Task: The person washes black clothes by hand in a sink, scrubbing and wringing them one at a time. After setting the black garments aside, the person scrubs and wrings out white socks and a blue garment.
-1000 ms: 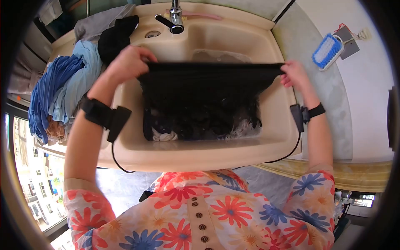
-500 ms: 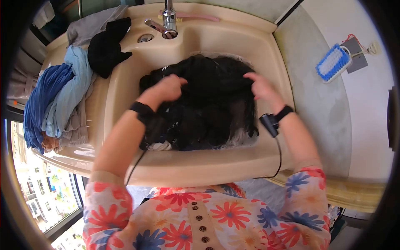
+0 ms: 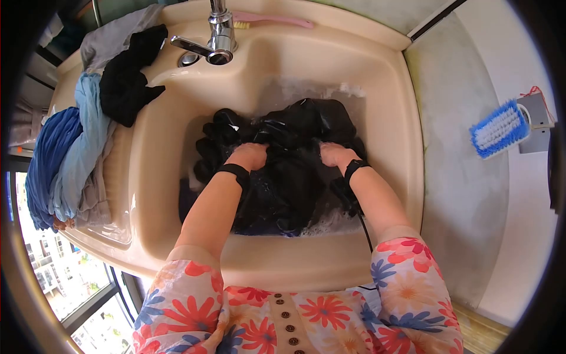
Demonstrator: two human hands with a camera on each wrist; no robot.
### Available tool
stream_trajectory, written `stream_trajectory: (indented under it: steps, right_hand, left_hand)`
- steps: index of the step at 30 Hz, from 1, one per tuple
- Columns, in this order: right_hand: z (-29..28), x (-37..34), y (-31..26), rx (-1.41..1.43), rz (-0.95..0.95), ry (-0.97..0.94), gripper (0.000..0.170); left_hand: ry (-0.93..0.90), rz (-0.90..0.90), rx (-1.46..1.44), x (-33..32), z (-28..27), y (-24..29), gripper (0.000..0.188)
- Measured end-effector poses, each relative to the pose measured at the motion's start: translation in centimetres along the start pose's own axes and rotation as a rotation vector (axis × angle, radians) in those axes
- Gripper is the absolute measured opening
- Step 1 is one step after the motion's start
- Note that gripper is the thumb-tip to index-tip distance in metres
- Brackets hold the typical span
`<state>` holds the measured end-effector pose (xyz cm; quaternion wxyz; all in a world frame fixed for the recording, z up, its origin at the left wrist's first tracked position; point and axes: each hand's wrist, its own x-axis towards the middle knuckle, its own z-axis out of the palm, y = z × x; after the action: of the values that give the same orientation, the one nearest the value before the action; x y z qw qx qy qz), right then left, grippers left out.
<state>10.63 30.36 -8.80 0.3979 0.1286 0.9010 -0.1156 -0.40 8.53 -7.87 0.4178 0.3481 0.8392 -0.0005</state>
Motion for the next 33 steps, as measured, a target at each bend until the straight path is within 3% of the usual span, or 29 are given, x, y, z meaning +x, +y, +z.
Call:
stream_trajectory:
  steps: [5,9,11,12,13,15,16,17,19,20,21,23,25,27,29,30,31,33]
  right_hand:
    - [-1.0,-0.3,-0.1,-0.119,-0.028,0.047,0.032]
    - [-0.1,-1.0,1.4,-0.057,-0.005,0.167,0.028]
    - [-1.0,-3.1,2.6,0.037,-0.299,0.413,0.027]
    - [-4.6,-7.2,0.5,0.279,-0.056,0.268,0.034]
    - [-6.1,-8.4,0.9,0.544,0.050,0.274,0.032]
    - [-8.3,-11.3,1.3,0.954,0.092,0.551,0.031]
    - [-9.8,-12.6,1.7,1.035,0.097,0.622,0.030]
    - [-10.9,-14.7,1.4,1.091,-0.023,0.772,0.029]
    - [-14.0,-19.0,-0.3,1.134,-0.035,0.828,0.027]
    - [-15.0,-20.8,-1.2,1.070,-0.045,0.934,0.026]
    - [-15.5,-22.0,-1.8,1.004,-0.055,1.038,0.025]
    - [-15.4,-23.3,-2.3,0.895,-0.021,1.077,0.024]
    - [-15.4,-23.9,-2.3,0.788,0.005,1.115,0.023]
    - [-14.7,-23.5,-0.9,0.417,0.205,1.044,0.021]
    - [-14.6,-24.0,0.1,0.396,0.244,0.993,0.020]
    - [-14.5,-24.2,0.4,0.370,0.281,0.938,0.019]
    - [-14.4,-24.4,0.3,0.377,0.286,0.939,0.019]
    - [-13.9,-24.7,-0.2,-0.004,-0.014,0.880,0.022]
  left_hand:
    - [-0.001,-0.004,0.098,0.2,0.3,0.2,0.046]
    - [0.253,0.132,-0.034,-2.0,-0.5,-1.3,0.042]
    - [0.437,0.156,-0.185,-2.4,-0.9,-3.8,0.042]
    - [0.517,0.068,-0.277,-3.4,-1.7,-4.8,0.041]
    - [0.598,-0.019,-0.369,-4.6,-2.5,-5.3,0.040]
    - [0.526,-0.347,-1.255,-7.4,-3.7,-5.4,0.039]
    - [0.588,-0.325,-1.516,-6.8,-3.1,-6.4,0.039]
    - [0.594,-0.310,-1.515,-7.0,-3.3,-6.8,0.039]
    - [0.559,-0.094,-2.120,-7.5,-4.0,-7.2,0.038]
    - [0.669,-0.023,-2.207,-8.3,-5.1,-6.5,0.033]
    - [0.605,0.189,-2.344,-8.1,-6.1,-7.4,0.033]
    - [0.675,0.141,-2.489,-8.2,-9.2,-8.2,0.028]
    - [0.705,0.291,-2.303,-12.9,-12.4,-6.5,0.023]
    - [0.739,0.444,-1.959,-16.5,-14.5,-6.5,0.013]
    - [0.756,0.399,-1.463,-18.8,-17.0,-7.7,0.021]
    - [0.641,0.415,-1.399,-20.8,-18.0,-7.4,0.023]
    - [0.653,0.413,-1.227,-22.2,-19.0,-6.9,0.020]
    - [0.768,0.424,-0.820,-24.6,-20.7,-5.5,0.017]
